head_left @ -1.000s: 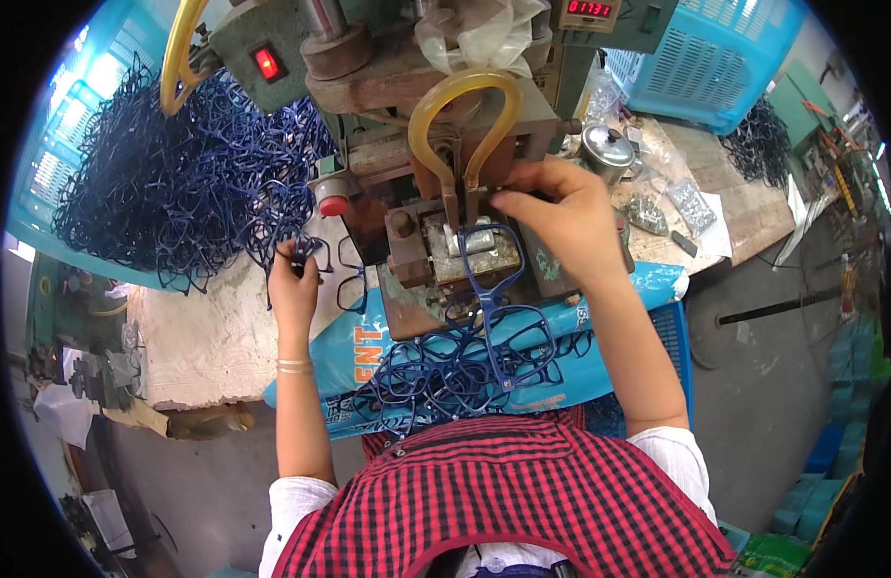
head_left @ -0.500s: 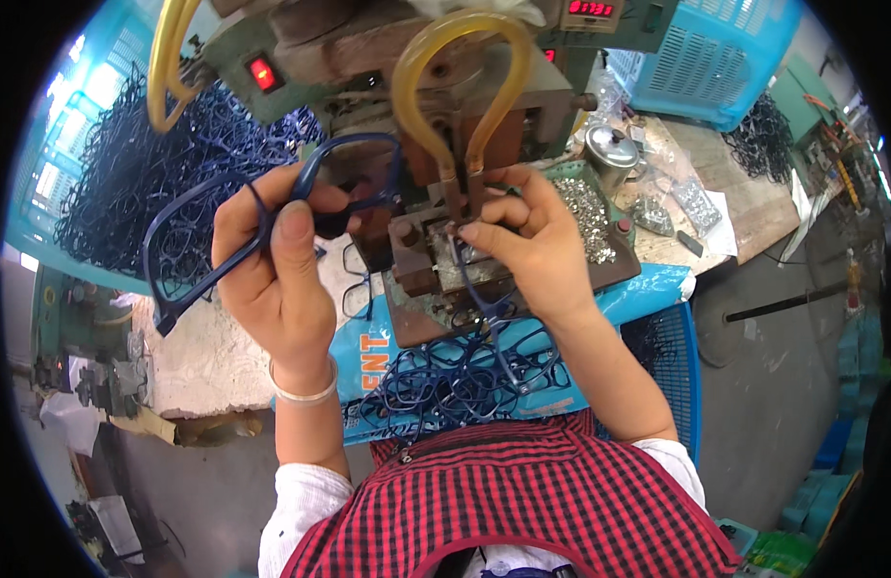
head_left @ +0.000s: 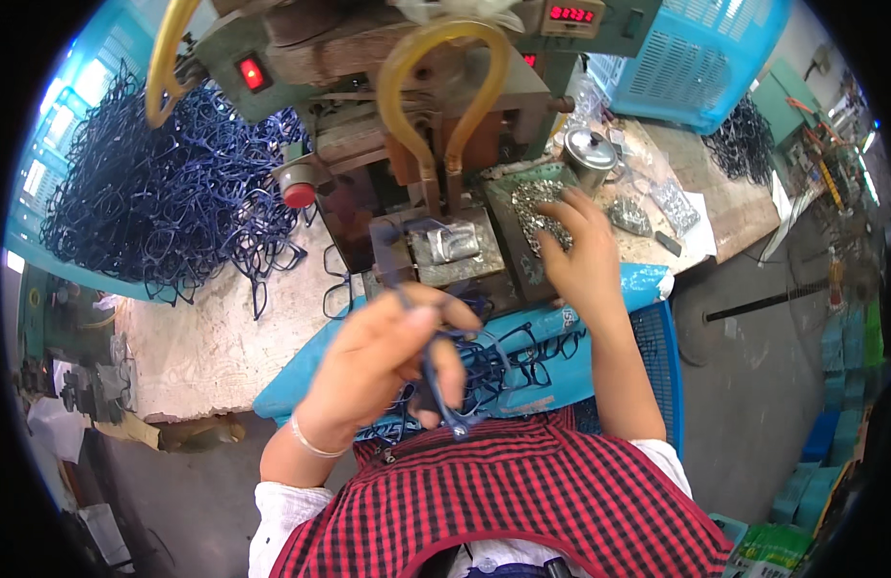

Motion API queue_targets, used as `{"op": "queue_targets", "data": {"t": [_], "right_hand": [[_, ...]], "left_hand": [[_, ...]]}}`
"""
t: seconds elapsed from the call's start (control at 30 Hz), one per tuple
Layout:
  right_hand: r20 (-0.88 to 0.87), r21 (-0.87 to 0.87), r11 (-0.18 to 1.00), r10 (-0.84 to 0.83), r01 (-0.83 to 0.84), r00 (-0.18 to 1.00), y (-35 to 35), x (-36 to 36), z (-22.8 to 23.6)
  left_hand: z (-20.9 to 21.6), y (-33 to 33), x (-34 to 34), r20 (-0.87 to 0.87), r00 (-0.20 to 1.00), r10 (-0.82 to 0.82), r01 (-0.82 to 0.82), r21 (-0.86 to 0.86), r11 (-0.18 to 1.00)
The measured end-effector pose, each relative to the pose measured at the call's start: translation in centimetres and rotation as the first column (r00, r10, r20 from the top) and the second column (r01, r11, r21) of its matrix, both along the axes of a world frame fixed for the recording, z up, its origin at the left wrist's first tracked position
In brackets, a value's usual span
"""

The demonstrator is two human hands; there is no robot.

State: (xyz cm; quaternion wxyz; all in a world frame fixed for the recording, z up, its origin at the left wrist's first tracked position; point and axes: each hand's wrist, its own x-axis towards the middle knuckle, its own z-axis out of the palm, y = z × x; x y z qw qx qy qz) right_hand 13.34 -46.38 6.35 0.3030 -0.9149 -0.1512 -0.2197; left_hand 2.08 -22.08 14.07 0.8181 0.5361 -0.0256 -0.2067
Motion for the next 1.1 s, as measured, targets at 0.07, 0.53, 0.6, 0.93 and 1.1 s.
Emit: {"op": "queue_targets", "data": {"t": [0.07, 0.53, 0.6, 0.93, 1.1], "right_hand": [[0.086, -0.252, 0.934, -0.238, 0.253, 0.967, -2.0, 1.0, -4.2], [-0.121, 0.362, 0.929, -0.033, 0.075, 0.992, -1.4, 3.2, -4.1], [-0.134, 0.443, 0.892, -0.033, 0.090, 0.990, -0.5, 3.0, -4.0], [-0.198, 0.603, 0.794, 0.052, 0.080, 0.979, -0.7, 0.8, -3.1], [-0.085, 0.467, 0.884, 0.021, 0.021, 0.996, 2.2, 2.4, -3.2]], "left_hand": [[-0.7, -1.5, 1.0, -0.185, 0.974, -0.131, 0.117, -0.086, 0.989], [-2.3, -4.1, 2.2, -0.324, 0.946, 0.011, -0.041, -0.087, 0.995], [-3.0, -3.7, 2.0, -0.254, 0.967, -0.022, 0.000, -0.088, 0.996], [-5.7, 8.5, 0.1, 0.682, 0.689, 0.247, -0.725, 0.645, 0.242], [-16.5, 11.0, 5.5, 0.587, 0.807, 0.068, -0.583, 0.809, -0.072]]}}
